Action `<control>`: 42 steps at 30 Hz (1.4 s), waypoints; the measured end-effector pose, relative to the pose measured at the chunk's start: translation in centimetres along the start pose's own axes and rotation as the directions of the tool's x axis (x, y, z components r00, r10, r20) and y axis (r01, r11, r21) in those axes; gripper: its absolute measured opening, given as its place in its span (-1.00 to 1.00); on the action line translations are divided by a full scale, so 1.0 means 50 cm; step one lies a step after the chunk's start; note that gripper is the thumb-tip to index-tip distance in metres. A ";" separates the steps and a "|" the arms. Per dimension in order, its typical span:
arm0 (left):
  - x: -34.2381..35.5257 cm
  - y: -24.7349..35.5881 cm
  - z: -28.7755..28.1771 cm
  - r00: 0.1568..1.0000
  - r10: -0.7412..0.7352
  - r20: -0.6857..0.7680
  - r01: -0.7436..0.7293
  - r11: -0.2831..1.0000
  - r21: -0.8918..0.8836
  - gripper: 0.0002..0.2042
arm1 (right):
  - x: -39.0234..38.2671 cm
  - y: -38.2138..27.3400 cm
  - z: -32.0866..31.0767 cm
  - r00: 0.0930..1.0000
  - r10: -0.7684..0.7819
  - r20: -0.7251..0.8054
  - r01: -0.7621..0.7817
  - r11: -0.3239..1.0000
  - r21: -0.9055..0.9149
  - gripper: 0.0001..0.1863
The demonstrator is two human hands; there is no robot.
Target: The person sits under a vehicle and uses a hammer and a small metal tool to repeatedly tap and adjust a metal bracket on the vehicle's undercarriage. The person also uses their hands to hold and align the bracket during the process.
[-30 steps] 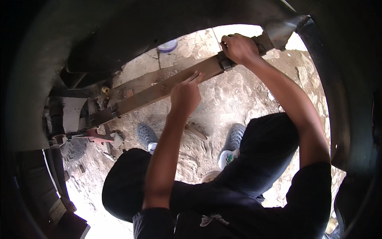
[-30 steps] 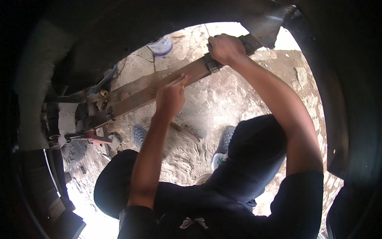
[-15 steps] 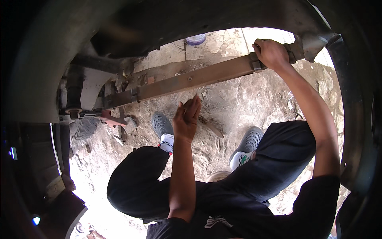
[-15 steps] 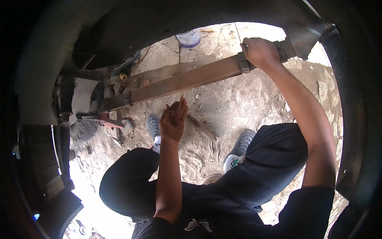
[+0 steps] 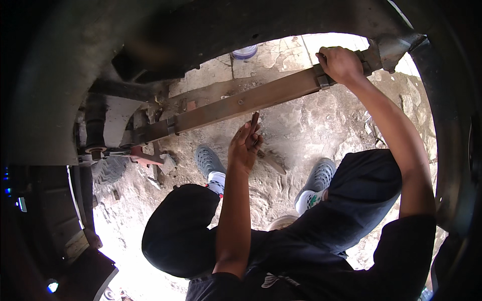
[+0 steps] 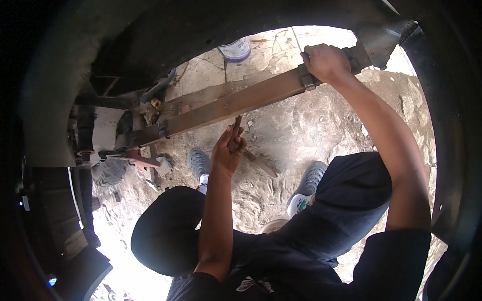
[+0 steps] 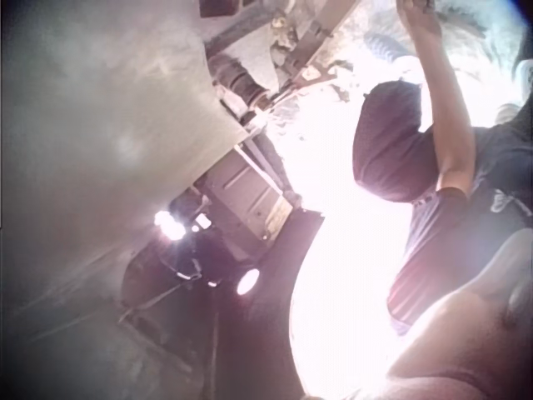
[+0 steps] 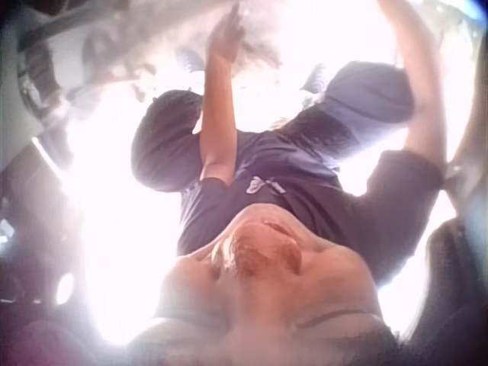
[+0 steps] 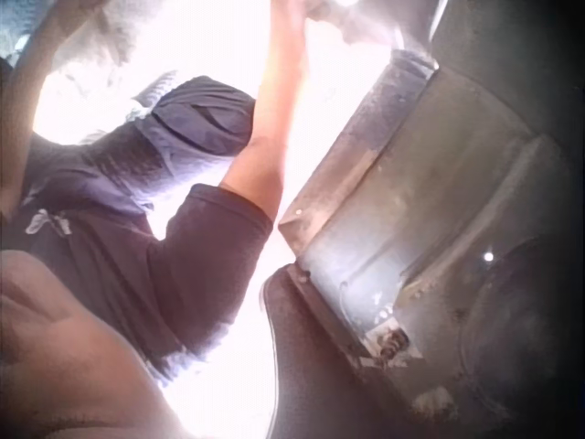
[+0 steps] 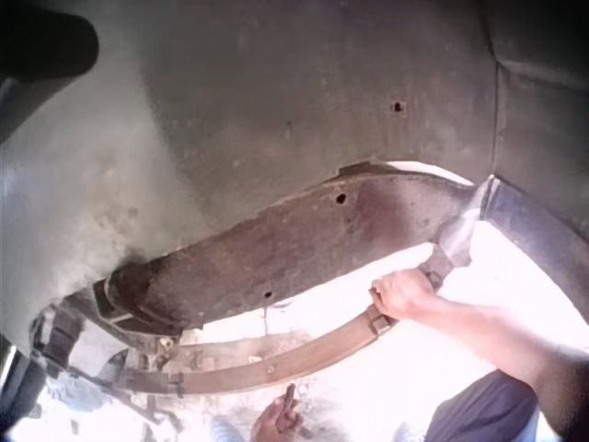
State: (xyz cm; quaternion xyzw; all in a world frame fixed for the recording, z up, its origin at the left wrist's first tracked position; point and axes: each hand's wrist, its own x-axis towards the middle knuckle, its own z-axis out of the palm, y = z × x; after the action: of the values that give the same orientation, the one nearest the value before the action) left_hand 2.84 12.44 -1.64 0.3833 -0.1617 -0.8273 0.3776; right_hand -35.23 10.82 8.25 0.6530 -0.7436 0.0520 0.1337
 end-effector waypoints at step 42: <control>0.119 0.114 0.120 0.876 0.434 0.213 -0.041 -0.372 0.927 -0.73 | -0.005 0.022 0.030 0.975 -0.134 -0.174 0.112 0.985 -0.130 -0.62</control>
State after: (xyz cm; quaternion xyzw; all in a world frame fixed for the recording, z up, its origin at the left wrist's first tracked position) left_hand -1.32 4.08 2.43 0.5779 -0.7864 -0.1939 0.0993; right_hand -36.48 10.83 6.86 0.6813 -0.6879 0.0587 0.2431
